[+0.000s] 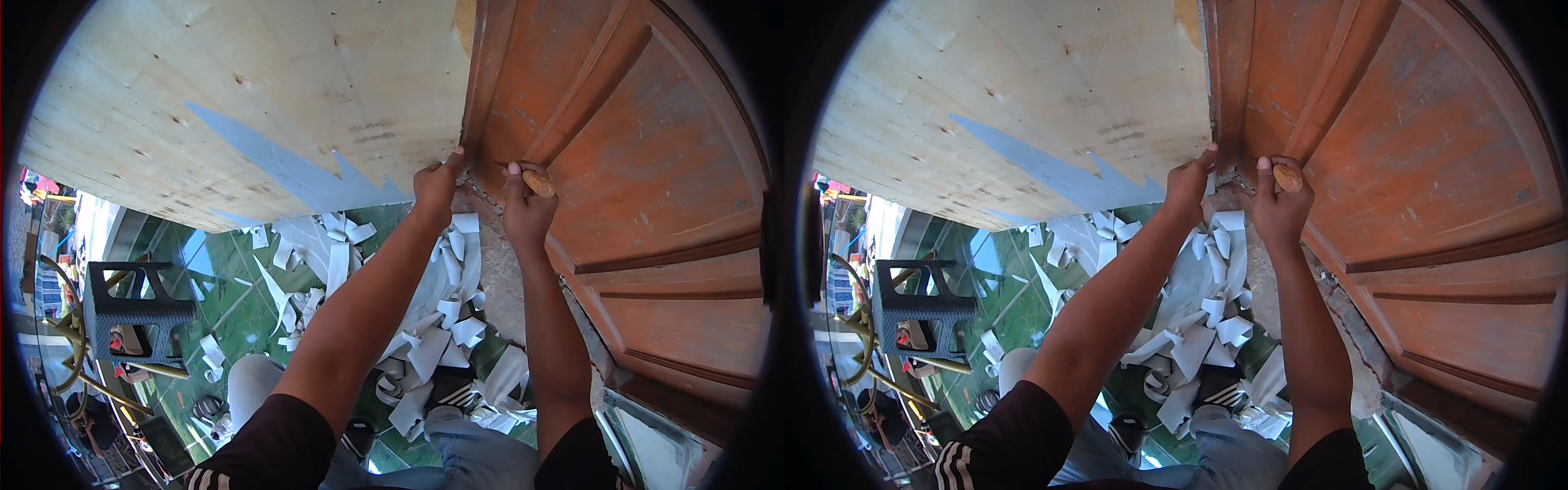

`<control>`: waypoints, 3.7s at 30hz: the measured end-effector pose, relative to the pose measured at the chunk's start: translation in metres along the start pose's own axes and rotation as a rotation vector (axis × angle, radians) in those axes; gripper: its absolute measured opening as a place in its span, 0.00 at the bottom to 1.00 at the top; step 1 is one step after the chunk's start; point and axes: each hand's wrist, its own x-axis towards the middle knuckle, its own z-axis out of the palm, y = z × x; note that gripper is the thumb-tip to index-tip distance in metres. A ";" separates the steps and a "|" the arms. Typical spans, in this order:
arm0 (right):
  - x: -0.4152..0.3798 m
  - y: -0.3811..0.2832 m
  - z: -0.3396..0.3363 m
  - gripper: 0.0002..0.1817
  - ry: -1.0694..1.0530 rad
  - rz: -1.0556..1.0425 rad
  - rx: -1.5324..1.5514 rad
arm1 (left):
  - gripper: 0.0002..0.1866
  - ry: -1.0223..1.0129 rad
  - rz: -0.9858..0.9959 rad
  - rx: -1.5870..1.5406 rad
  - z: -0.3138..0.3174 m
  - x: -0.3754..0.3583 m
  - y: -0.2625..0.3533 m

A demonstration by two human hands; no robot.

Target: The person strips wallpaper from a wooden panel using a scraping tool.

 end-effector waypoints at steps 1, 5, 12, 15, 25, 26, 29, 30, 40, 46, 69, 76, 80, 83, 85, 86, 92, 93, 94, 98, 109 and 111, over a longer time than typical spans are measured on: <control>0.000 0.001 0.000 0.12 0.002 -0.003 0.000 | 0.26 0.006 0.024 0.046 -0.001 0.006 -0.006; -0.001 0.003 -0.006 0.13 -0.045 0.018 -0.018 | 0.20 0.073 0.097 0.302 -0.007 0.019 -0.020; -0.003 0.015 -0.012 0.12 -0.094 0.045 -0.057 | 0.20 0.084 0.243 0.660 -0.027 0.033 -0.044; -0.005 0.014 -0.011 0.12 -0.122 0.036 -0.077 | 0.20 0.088 0.262 0.662 -0.034 0.028 -0.054; -0.009 0.006 0.003 0.12 -0.118 0.028 -0.039 | 0.21 0.097 0.277 0.693 -0.058 0.008 -0.083; -0.006 0.003 0.003 0.12 -0.148 0.028 -0.052 | 0.21 0.094 0.280 0.685 -0.064 0.009 -0.091; 0.010 -0.031 0.011 0.12 -0.200 0.029 0.066 | 0.21 0.087 0.329 0.692 -0.076 0.005 -0.099; 0.016 -0.042 0.016 0.12 -0.211 0.030 0.131 | 0.21 0.086 0.351 0.700 -0.080 0.003 -0.100; 0.036 -0.065 0.068 0.13 -0.235 0.009 -0.015 | 0.23 0.038 0.208 0.899 -0.123 -0.050 -0.145; 0.036 -0.071 0.070 0.14 -0.206 0.005 -0.034 | 0.18 -0.198 0.235 1.202 -0.174 -0.168 -0.176; -0.006 -0.093 0.062 0.10 -0.416 -0.088 -0.032 | 0.51 -0.575 0.455 1.536 -0.161 -0.168 -0.028; -0.002 -0.079 0.067 0.10 -0.476 -0.066 0.000 | 0.22 -0.704 0.579 1.466 -0.138 -0.135 -0.060; 0.005 -0.079 0.066 0.10 -0.526 -0.059 -0.028 | 0.09 -0.528 0.915 1.327 -0.130 -0.138 -0.059; 0.007 -0.073 0.062 0.10 -0.565 -0.076 0.002 | 0.07 -0.593 0.655 1.483 -0.116 -0.135 -0.054; 0.007 -0.067 0.055 0.09 -0.595 -0.084 0.005 | 0.18 -0.607 0.627 1.553 -0.113 -0.131 -0.059; 0.006 -0.063 0.050 0.09 -0.615 -0.087 -0.009 | 0.22 -0.601 0.590 1.592 -0.113 -0.130 -0.061; -0.002 -0.039 0.018 0.08 -0.596 -0.008 -0.045 | 0.25 -0.547 0.389 1.517 -0.113 -0.119 -0.077; -0.003 -0.037 0.015 0.08 -0.610 -0.030 -0.048 | 0.20 -0.572 0.372 1.554 -0.113 -0.118 -0.074; -0.006 -0.034 0.011 0.08 -0.617 -0.045 -0.050 | 0.15 -0.606 0.351 1.596 -0.115 -0.117 -0.073; -0.014 -0.024 -0.001 0.09 -0.653 0.004 -0.138 | 0.09 -0.534 0.504 1.592 -0.119 -0.115 -0.063; -0.034 -0.087 0.049 0.11 -0.604 0.002 -0.269 | 0.07 -0.628 0.576 1.298 -0.173 -0.068 -0.013; -0.042 -0.106 0.057 0.11 -0.606 0.023 -0.337 | 0.05 -0.704 0.713 1.321 -0.189 -0.058 -0.004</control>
